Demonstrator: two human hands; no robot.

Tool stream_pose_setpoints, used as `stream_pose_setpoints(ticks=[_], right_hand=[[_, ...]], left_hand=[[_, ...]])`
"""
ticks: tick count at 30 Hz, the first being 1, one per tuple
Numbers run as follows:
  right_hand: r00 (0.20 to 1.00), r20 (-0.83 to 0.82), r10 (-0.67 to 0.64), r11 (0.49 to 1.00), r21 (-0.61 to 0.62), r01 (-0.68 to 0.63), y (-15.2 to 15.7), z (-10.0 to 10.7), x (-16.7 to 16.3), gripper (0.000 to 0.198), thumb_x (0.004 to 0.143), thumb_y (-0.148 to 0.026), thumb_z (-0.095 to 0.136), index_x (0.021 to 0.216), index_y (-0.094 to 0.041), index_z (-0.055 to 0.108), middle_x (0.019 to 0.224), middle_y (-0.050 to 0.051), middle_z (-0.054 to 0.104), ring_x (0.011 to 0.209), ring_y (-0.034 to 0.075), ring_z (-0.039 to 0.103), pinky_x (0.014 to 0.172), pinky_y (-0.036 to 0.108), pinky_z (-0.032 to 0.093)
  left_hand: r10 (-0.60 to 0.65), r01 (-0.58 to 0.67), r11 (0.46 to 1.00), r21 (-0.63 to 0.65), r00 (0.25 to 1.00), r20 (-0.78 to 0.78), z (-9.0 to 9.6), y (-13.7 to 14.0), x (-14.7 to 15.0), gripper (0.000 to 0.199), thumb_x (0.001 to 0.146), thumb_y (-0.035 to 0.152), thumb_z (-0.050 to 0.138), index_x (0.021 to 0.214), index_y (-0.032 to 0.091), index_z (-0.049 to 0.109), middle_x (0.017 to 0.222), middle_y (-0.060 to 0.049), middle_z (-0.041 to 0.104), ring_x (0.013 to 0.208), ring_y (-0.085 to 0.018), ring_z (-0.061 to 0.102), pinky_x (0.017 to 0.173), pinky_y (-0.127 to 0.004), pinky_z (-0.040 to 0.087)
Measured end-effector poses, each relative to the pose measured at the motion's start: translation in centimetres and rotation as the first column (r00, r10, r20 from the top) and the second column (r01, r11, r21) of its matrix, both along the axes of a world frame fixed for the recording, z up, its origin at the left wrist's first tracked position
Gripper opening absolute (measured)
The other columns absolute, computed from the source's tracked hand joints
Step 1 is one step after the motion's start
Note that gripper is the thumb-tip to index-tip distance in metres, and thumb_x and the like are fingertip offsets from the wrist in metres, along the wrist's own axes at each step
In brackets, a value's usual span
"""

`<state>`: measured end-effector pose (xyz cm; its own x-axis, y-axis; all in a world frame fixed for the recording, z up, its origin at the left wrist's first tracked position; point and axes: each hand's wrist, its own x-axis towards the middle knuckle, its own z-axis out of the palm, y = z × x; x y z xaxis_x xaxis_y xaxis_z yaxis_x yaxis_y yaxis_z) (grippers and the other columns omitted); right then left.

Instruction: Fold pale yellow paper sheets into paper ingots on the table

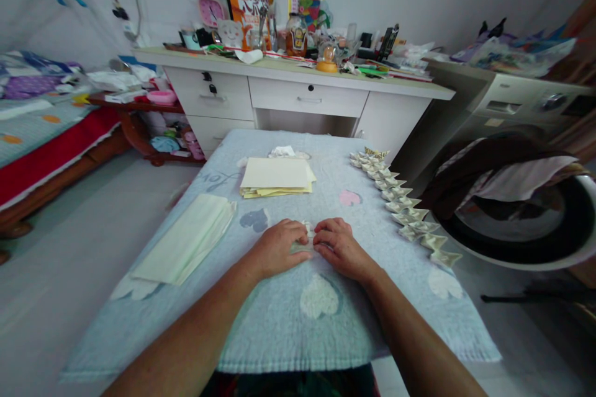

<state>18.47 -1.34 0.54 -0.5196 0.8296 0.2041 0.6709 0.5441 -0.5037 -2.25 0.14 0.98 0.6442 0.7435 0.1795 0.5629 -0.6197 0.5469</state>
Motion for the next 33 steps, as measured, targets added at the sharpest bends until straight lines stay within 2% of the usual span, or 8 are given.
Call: stream_pose_setpoints(ticks=[2,5,8,13,18,23,27,33], right_hand=[[1.0,0.001,-0.006,1.0,0.008,0.006,0.1,0.0,-0.2,0.01,0.088,-0.021,0.056,0.086,-0.021,0.065,0.106,0.005,0.059,0.1,0.021,0.045,0.088,0.038,0.032],[1.0,-0.003,-0.017,1.0,0.003,0.017,0.1,0.1,-0.3,0.01,0.089,-0.02,0.053,0.088,-0.021,0.063,0.1,0.005,0.061,0.096,0.02,0.046,0.087,0.037,0.032],[1.0,-0.017,-0.009,1.0,-0.022,0.008,0.1,0.2,-0.2,0.006,0.085,-0.023,0.059,0.09,-0.021,0.061,0.097,0.004,0.062,0.095,0.02,0.047,0.087,0.037,0.031],[1.0,-0.018,0.002,1.0,-0.024,-0.003,0.0,0.2,0.1,0.021,0.077,-0.015,0.064,0.097,-0.022,0.063,0.103,0.004,0.063,0.098,0.022,0.047,0.087,0.038,0.031],[1.0,-0.011,0.012,0.999,0.033,-0.012,0.2,-0.1,0.1,0.016,0.082,-0.012,0.058,0.087,-0.023,0.067,0.102,0.003,0.065,0.096,0.021,0.049,0.087,0.038,0.031],[1.0,0.006,0.021,0.999,0.032,-0.021,0.3,0.2,0.1,0.015,0.086,-0.014,0.055,0.086,-0.022,0.068,0.091,0.004,0.065,0.09,0.02,0.05,0.083,0.036,0.032],[1.0,0.025,0.008,1.0,0.015,-0.008,0.3,0.2,0.0,0.015,0.086,-0.013,0.054,0.085,-0.021,0.067,0.086,0.004,0.063,0.085,0.019,0.049,0.079,0.034,0.032],[0.999,0.013,-0.03,0.999,-0.015,0.03,0.4,-0.2,-0.3,0.008,0.084,-0.017,0.06,0.087,-0.021,0.067,0.087,0.004,0.062,0.086,0.019,0.048,0.08,0.035,0.031]], left_hand=[[0.01,-0.01,1.0,0.0,1.0,-0.013,0.0,-0.1,0.0,0.014,0.075,0.029,0.069,0.083,0.02,0.062,0.096,-0.004,0.065,0.097,-0.022,0.056,0.087,-0.033,0.042],[0.052,-0.051,0.999,0.012,0.998,-0.035,-0.1,-0.1,0.0,0.003,0.077,0.019,0.063,0.079,0.02,0.06,0.088,-0.003,0.064,0.09,-0.02,0.056,0.082,-0.031,0.042],[0.062,-0.061,0.998,0.021,0.997,-0.053,-0.1,-0.1,0.0,0.008,0.079,0.013,0.056,0.076,0.02,0.061,0.081,-0.002,0.063,0.083,-0.018,0.055,0.076,-0.029,0.041],[0.078,-0.077,0.997,0.02,0.995,-0.061,-0.1,-0.1,0.0,0.009,0.077,0.012,0.056,0.076,0.02,0.061,0.08,-0.002,0.061,0.084,-0.018,0.054,0.076,-0.029,0.04],[0.104,-0.101,0.995,0.029,0.987,-0.126,0.2,-0.2,-0.3,0.006,0.074,0.014,0.057,0.075,0.02,0.06,0.08,-0.002,0.059,0.082,-0.019,0.053,0.072,-0.028,0.039],[0.107,-0.108,0.994,0.003,0.98,-0.166,0.4,0.1,-0.9,0.013,0.074,0.01,0.052,0.073,0.02,0.06,0.075,-0.002,0.059,0.076,-0.018,0.053,0.068,-0.028,0.037],[0.09,-0.098,0.994,-0.043,0.985,-0.15,0.5,0.2,-1.1,0.016,0.076,0.011,0.05,0.079,0.021,0.063,0.078,-0.003,0.061,0.078,-0.018,0.055,0.071,-0.029,0.038],[0.06,-0.061,0.998,-0.011,0.99,-0.125,0.2,0.3,-0.9,0.02,0.08,0.024,0.059,0.096,0.026,0.069,0.088,-0.004,0.062,0.09,-0.022,0.055,0.08,-0.031,0.039]])
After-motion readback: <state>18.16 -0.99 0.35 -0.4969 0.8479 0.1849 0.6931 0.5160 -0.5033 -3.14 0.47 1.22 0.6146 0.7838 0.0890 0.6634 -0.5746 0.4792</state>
